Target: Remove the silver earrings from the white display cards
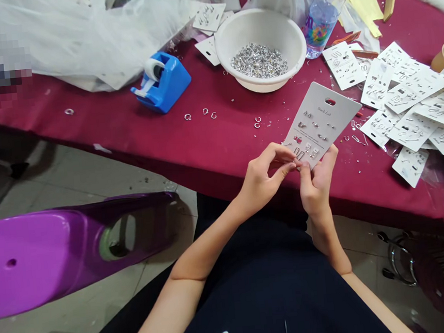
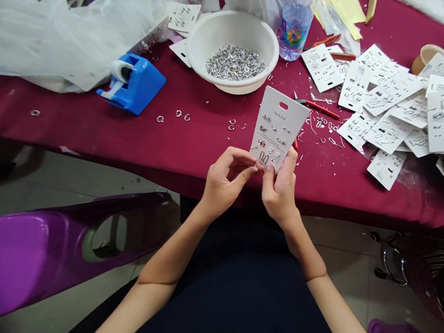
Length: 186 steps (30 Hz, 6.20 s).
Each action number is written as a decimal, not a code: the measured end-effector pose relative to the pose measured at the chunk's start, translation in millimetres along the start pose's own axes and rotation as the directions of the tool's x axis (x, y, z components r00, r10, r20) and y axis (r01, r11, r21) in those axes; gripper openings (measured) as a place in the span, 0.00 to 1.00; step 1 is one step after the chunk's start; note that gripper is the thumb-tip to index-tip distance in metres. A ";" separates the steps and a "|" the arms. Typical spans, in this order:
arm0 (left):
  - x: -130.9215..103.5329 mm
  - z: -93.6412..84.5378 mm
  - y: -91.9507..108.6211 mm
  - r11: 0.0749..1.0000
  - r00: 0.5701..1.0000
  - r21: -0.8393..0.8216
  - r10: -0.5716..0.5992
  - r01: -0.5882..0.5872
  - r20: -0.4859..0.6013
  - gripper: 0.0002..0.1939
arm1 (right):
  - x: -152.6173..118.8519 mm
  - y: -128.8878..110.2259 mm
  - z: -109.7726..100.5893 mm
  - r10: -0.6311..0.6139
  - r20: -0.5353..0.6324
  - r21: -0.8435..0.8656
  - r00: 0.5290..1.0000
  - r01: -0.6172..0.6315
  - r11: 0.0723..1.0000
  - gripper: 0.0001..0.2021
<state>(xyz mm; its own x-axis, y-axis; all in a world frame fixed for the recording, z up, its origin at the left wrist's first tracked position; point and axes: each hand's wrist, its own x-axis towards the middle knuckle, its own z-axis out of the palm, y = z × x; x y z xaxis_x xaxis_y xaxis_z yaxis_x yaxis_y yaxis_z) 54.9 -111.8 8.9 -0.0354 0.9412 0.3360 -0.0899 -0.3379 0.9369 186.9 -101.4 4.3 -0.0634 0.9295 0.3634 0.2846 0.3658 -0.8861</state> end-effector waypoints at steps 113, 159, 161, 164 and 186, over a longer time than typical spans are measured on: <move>249.3 119.4 -93.7 0.593 0.633 0.615 -0.216 -0.520 0.743 0.12 | 2.4 50.5 -113.3 0.317 -0.010 0.855 0.948 -0.156 0.494 0.09; 189.4 67.4 -57.8 0.710 0.679 0.519 -0.079 -0.476 0.730 0.11 | 0.5 47.8 -115.3 0.232 -0.012 0.832 0.973 -0.119 0.542 0.15; 175.3 60.1 -44.4 0.800 0.712 0.455 -0.051 -0.391 0.700 0.09 | 0.6 46.2 -115.6 0.250 -0.020 0.806 0.968 -0.132 0.577 0.20; 143.6 49.7 -17.1 0.932 0.765 0.311 -0.062 -0.185 0.642 0.06 | 2.0 40.7 -110.9 0.223 -0.006 0.792 0.975 -0.132 0.597 0.22; 37.1 -6.5 28.1 0.980 0.924 -0.043 -0.166 0.192 0.346 0.09 | 21.6 -8.9 -30.7 -0.074 0.254 0.857 0.964 -0.189 0.479 0.19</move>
<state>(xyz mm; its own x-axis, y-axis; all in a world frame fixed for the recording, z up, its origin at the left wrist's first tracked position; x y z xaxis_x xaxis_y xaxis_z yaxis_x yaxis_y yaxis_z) 44.6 -86.5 47.1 0.3263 0.9263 0.1885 -0.1374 -0.1508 0.9790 212.4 -86.0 28.8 -0.3253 0.8814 0.3424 -0.6713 0.0398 -0.7401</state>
